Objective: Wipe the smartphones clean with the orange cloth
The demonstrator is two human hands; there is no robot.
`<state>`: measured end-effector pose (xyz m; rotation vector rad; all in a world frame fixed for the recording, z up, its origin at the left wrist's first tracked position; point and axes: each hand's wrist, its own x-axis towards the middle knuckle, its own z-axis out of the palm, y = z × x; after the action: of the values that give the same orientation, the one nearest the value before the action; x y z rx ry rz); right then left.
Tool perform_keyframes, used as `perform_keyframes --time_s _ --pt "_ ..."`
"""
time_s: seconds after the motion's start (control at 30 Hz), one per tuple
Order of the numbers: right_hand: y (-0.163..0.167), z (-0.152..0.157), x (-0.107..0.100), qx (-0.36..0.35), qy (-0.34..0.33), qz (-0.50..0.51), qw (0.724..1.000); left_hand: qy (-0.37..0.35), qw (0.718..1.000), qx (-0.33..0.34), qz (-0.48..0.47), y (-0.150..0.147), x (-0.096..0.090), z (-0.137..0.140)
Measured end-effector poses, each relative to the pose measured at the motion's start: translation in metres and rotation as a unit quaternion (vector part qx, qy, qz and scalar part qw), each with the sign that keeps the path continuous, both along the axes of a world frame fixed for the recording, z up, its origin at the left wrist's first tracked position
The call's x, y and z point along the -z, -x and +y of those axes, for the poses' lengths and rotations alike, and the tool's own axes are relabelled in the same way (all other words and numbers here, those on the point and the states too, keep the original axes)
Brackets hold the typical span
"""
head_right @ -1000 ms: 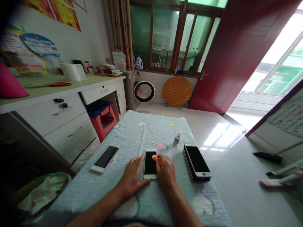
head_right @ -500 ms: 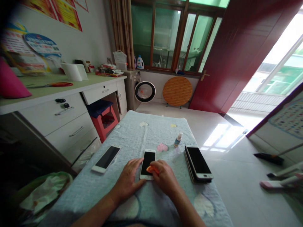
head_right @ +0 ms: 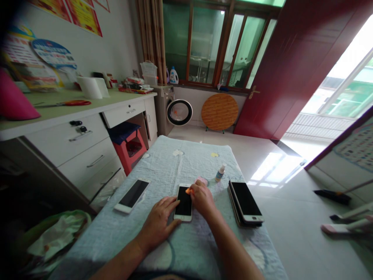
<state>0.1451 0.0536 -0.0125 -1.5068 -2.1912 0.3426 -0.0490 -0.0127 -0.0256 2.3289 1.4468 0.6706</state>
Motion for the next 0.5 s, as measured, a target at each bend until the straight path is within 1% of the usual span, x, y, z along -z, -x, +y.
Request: perform_keyframes --time_s 0.13,0.27,0.37,0.5 --pt "0.002 0.021 0.001 0.042 0.004 -0.031 0.999 0.003 1.0 0.006 0.005 0.002 -0.003 0.0" --pt "0.005 0.026 0.001 0.065 0.019 -0.042 0.997 -0.005 1.0 0.012 0.01 0.003 -0.003 0.0" --pt "0.006 0.019 -0.001 0.047 0.015 -0.046 0.998 -0.013 1.0 0.015 0.013 0.003 -0.002 -0.001" --pt "0.007 -0.007 -0.003 -0.011 0.027 -0.018 0.999 -0.013 1.0 0.017 0.018 0.003 0.0 -0.001"
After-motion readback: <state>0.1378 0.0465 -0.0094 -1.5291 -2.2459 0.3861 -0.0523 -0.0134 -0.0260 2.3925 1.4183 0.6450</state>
